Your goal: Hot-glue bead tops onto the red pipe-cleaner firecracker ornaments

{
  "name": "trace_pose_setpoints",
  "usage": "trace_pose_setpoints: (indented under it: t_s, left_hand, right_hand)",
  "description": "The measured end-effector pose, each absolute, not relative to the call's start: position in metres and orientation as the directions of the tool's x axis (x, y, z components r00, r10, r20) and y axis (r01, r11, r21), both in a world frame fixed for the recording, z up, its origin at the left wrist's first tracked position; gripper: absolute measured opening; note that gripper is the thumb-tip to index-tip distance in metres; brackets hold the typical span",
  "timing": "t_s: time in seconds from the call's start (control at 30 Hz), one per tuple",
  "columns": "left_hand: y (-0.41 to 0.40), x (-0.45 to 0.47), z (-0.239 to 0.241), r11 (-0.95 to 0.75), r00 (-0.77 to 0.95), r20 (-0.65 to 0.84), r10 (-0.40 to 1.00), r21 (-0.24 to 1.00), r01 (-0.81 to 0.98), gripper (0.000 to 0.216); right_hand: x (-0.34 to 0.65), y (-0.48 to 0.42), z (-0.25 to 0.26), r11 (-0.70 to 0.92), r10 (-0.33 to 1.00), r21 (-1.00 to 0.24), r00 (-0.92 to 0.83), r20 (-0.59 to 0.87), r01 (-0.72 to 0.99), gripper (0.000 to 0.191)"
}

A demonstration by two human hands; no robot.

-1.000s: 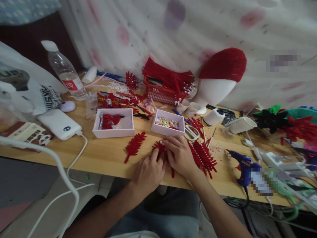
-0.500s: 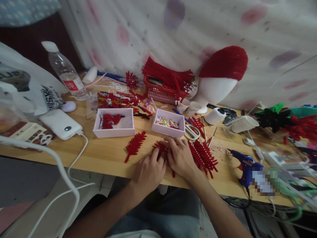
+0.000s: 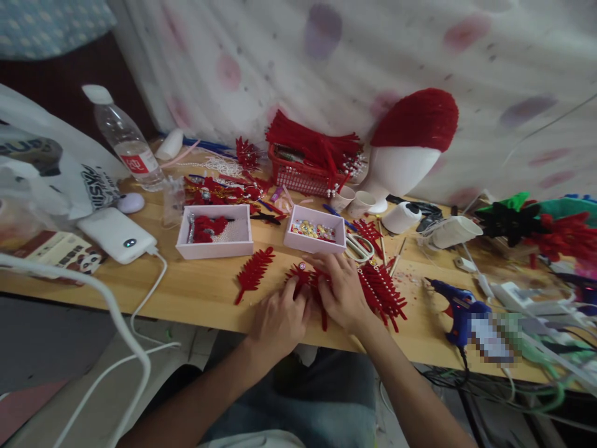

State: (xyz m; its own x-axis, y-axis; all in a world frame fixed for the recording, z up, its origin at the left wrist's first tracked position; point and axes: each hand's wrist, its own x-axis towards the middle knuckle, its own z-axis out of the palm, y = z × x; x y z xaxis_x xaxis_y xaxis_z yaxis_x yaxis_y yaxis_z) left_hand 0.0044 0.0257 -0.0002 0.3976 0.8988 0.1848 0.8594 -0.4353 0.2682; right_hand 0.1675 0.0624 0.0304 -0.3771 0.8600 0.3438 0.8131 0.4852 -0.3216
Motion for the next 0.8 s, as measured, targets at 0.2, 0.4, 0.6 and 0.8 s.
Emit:
trace_pose_setpoints:
  t_s: [0.2,0.4,0.6,0.8]
  left_hand:
    - [0.027,0.002,0.000,-0.442,0.389,0.216,0.895,0.329,0.835,0.035]
    - [0.027,0.000,0.004,-0.407,0.352,0.203,0.914,0.446,0.798,0.036]
    - [0.032,-0.022,0.014,0.025,0.049,-0.026,0.998,1.000,0.016,0.029]
    - [0.031,-0.046,0.034,0.466,0.127,-0.525,0.842,0.588,-0.661,0.022]
  right_hand:
    - [0.175,0.046,0.037,0.388,0.848,-0.378,-0.165,0.504,0.841,0.035]
    - [0.156,0.010,0.016,0.356,0.881,-0.312,-0.204,0.427,0.881,0.027]
    - [0.117,-0.025,-0.004,0.280,0.868,-0.296,-0.109,0.485,0.913,0.006]
    - [0.088,-0.025,-0.010,0.081,0.924,-0.202,0.002,0.381,0.976,0.024]
